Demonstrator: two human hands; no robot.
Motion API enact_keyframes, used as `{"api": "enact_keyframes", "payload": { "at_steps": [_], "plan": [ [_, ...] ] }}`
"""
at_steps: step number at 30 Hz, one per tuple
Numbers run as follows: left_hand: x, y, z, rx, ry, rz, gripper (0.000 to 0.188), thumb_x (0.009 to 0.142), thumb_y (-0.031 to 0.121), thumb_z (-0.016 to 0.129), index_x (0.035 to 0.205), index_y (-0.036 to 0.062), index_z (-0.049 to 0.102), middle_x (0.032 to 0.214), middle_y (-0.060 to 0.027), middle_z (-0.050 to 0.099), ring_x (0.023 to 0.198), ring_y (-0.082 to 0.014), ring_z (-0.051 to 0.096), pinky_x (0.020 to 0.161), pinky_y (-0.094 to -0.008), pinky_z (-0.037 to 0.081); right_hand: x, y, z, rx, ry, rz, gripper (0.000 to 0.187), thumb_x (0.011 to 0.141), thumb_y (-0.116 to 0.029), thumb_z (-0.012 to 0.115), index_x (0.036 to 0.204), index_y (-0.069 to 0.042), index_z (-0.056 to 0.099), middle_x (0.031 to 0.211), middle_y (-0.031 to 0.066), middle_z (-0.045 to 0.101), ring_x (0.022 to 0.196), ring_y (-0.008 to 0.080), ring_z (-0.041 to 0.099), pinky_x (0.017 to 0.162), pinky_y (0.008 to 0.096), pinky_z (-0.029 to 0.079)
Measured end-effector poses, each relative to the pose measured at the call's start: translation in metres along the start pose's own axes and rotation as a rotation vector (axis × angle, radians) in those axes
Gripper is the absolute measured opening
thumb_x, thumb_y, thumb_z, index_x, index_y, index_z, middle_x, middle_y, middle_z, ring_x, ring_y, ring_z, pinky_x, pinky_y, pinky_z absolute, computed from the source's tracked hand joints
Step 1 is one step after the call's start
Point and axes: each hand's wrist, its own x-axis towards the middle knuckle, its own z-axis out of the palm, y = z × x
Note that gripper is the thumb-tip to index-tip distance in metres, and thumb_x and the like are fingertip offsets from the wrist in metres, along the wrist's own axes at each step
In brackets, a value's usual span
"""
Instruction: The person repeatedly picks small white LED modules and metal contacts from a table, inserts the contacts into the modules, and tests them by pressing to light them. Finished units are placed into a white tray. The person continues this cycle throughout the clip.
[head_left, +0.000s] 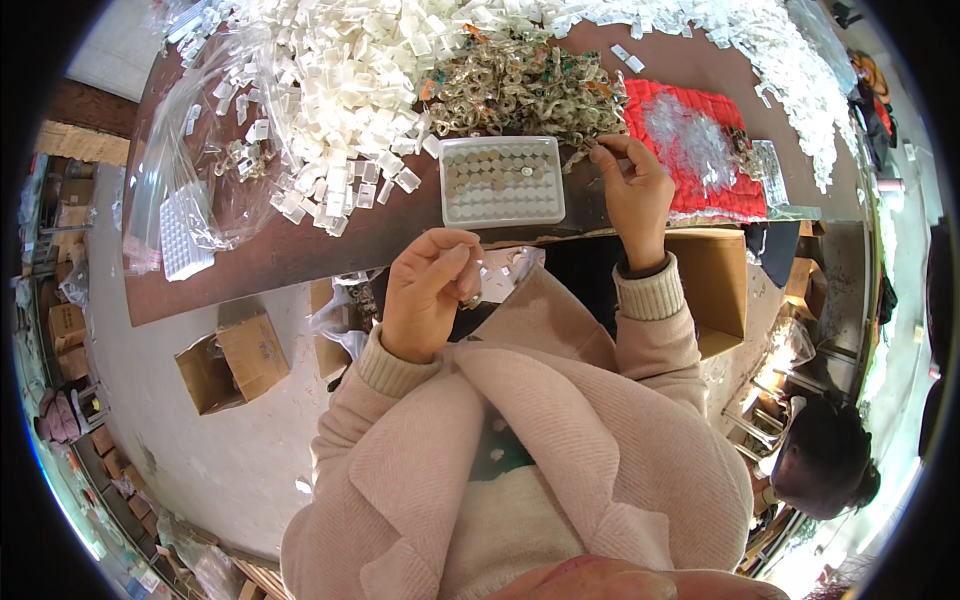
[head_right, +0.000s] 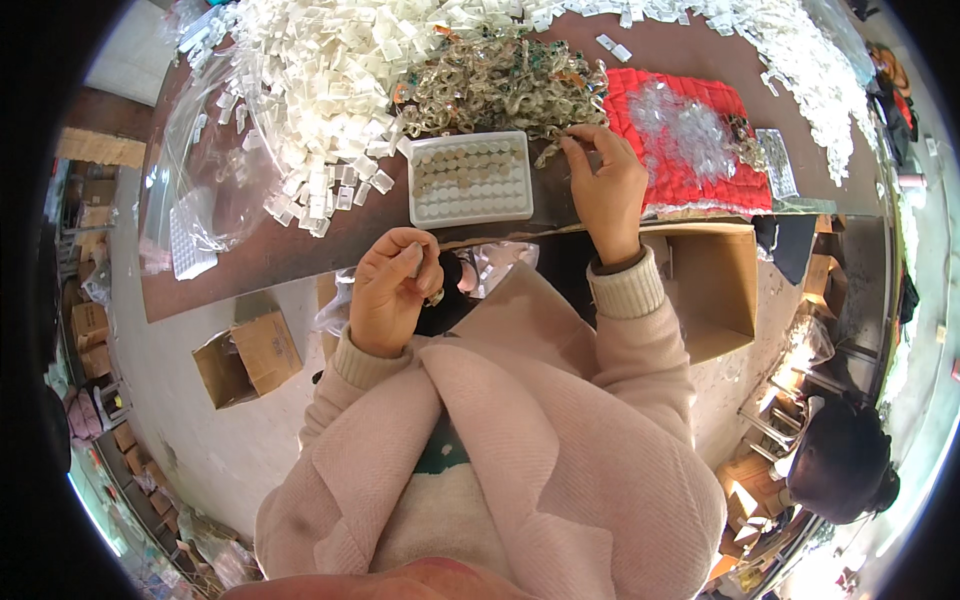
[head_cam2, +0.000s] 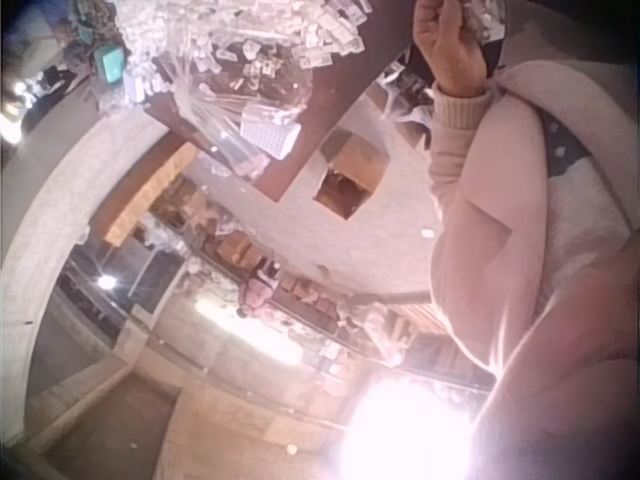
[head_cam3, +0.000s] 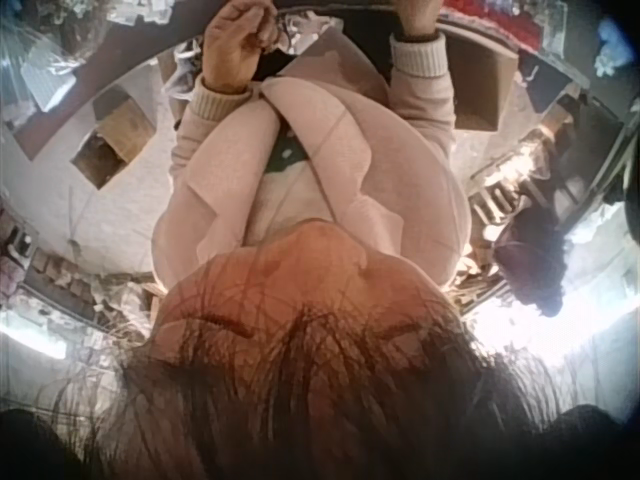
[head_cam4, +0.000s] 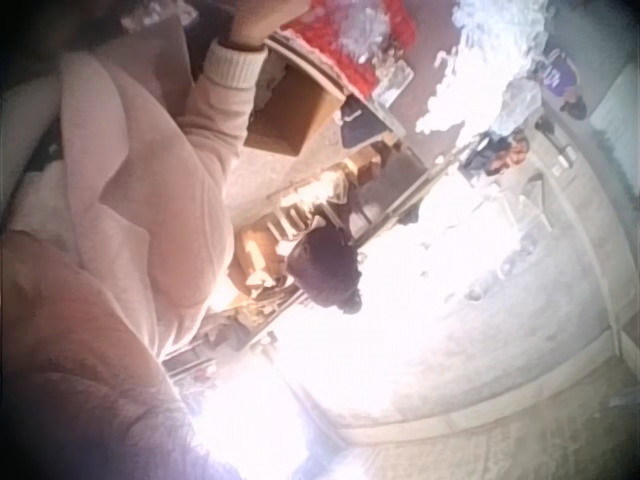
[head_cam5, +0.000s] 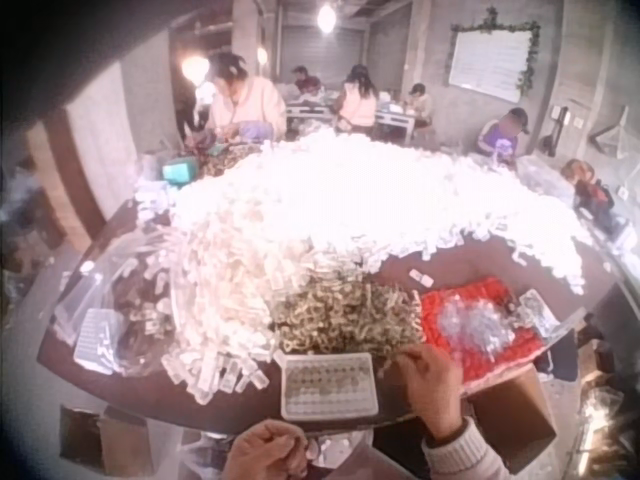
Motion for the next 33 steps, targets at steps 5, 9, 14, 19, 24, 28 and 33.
{"api": "enact_keyframes", "payload": {
  "at_steps": [5,9,14,19,24,28,33],
  "plan": [
    [-0.001,-0.001,0.005,0.067,-0.011,0.013,0.015,0.098,0.004,0.059,0.111,-0.0015,0.065,0.097,-0.0081,0.067,0.069,-0.0083,0.048,0.061,-0.0226,0.038,0.000,-0.012,-0.013,0.399,-0.056,0.211,0.009,0.089,-0.004,0.072,0.098,0.000,0.073,0.087,0.0027,0.070,0.075,0.0065,0.062,0.072,0.0226,0.050],
    [0.001,0.005,0.013,0.226,-0.070,0.139,0.019,0.098,0.001,0.059,0.116,-0.0020,0.065,0.104,-0.0083,0.067,0.073,-0.0070,0.051,0.065,-0.0211,0.042,-0.005,-0.037,-0.027,0.731,-0.088,0.216,0.008,0.087,0.000,0.073,0.094,0.001,0.072,0.087,0.0016,0.069,0.076,0.0078,0.062,0.073,0.0215,0.050],
    [0.006,0.004,0.030,0.423,-0.009,0.313,0.029,0.095,-0.004,0.063,0.124,-0.0016,0.064,0.118,-0.0076,0.065,0.085,-0.0084,0.058,0.074,-0.0225,0.049,-0.042,-0.085,-0.013,0.398,-0.242,-0.195,0.015,0.078,0.004,0.078,0.092,0.001,0.071,0.087,0.0069,0.070,0.080,0.0137,0.065,0.070,0.0279,0.053],
    [0.004,0.009,0.026,0.530,0.027,0.532,0.032,0.091,-0.009,0.065,0.122,-0.0016,0.066,0.118,-0.0089,0.066,0.092,-0.0096,0.060,0.075,-0.0209,0.052,-0.054,-0.109,0.008,0.315,-0.260,-0.527,0.025,0.075,0.005,0.076,0.098,-0.002,0.071,0.091,0.0099,0.071,0.078,0.0270,0.066,0.069,0.0338,0.053],
    [-0.006,0.015,0.013,0.522,0.117,0.486,0.030,0.090,-0.010,0.067,0.118,-0.0023,0.067,0.111,-0.0105,0.068,0.094,-0.0121,0.064,0.075,-0.0221,0.053,-0.049,-0.112,0.014,0.256,-0.196,-0.630,0.029,0.074,0.004,0.075,0.102,-0.004,0.070,0.094,0.0082,0.071,0.077,0.0266,0.065,0.069,0.0357,0.050],
    [-0.006,0.015,0.012,0.725,0.052,0.613,0.027,0.091,-0.008,0.066,0.118,-0.0030,0.067,0.112,-0.0118,0.068,0.092,-0.0132,0.064,0.075,-0.0226,0.054,-0.043,-0.108,0.016,0.185,-0.193,-0.746,0.030,0.071,-0.001,0.078,0.099,-0.006,0.070,0.091,0.0049,0.071,0.077,0.0231,0.066,0.073,0.0348,0.048],
    [-0.006,0.014,0.013,0.802,0.049,0.677,0.024,0.094,-0.007,0.063,0.117,-0.0039,0.067,0.114,-0.0132,0.067,0.090,-0.0116,0.063,0.073,-0.0218,0.053,-0.048,-0.108,0.022,0.121,-0.119,-0.799,0.028,0.070,-0.002,0.080,0.095,-0.009,0.070,0.088,0.0017,0.072,0.078,0.0195,0.067,0.074,0.0345,0.047]
  ]
}}
